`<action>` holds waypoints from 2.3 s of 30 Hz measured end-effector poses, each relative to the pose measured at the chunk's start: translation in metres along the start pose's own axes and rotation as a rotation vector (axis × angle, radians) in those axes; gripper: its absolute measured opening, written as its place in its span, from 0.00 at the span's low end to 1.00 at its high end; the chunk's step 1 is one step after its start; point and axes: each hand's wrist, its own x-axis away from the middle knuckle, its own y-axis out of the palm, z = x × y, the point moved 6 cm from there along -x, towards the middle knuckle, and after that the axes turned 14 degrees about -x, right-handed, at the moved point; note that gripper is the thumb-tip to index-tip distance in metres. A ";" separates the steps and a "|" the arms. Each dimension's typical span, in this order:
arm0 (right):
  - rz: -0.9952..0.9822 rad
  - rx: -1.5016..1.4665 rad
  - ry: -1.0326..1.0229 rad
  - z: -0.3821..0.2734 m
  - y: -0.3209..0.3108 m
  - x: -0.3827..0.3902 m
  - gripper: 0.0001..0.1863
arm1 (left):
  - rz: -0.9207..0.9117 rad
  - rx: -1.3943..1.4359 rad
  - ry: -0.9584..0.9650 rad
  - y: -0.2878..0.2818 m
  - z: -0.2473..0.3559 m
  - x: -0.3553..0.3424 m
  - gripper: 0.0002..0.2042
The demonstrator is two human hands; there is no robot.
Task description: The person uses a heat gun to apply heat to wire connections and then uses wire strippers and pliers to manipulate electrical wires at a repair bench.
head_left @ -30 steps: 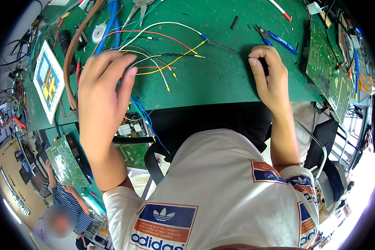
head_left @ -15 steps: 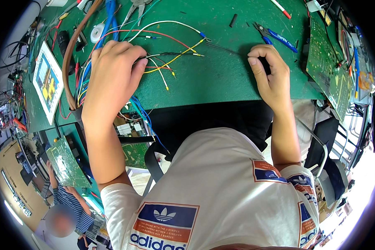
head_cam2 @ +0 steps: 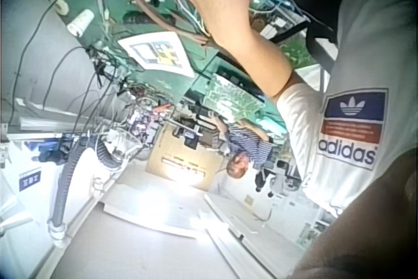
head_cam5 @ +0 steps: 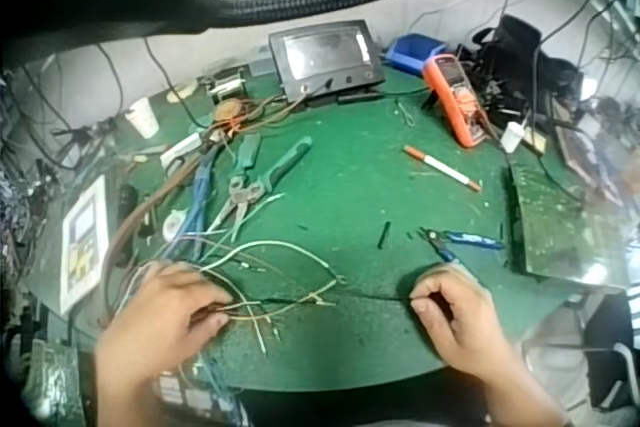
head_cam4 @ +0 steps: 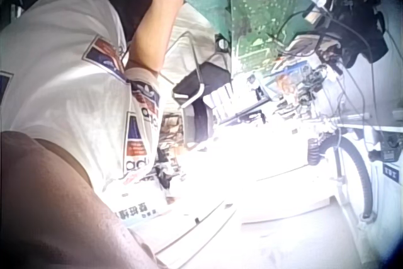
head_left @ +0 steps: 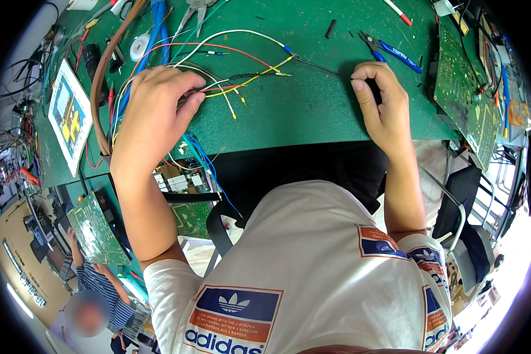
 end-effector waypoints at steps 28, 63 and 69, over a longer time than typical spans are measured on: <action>0.005 0.015 -0.011 0.001 0.001 0.001 0.05 | 0.383 -0.211 -0.086 0.019 0.034 0.041 0.12; -0.062 0.044 -0.316 -0.055 0.074 0.035 0.22 | 0.451 0.210 -0.089 0.019 0.039 0.062 0.11; -0.042 0.090 -0.231 -0.048 0.057 0.036 0.24 | 0.504 0.208 -0.189 0.029 0.034 0.064 0.11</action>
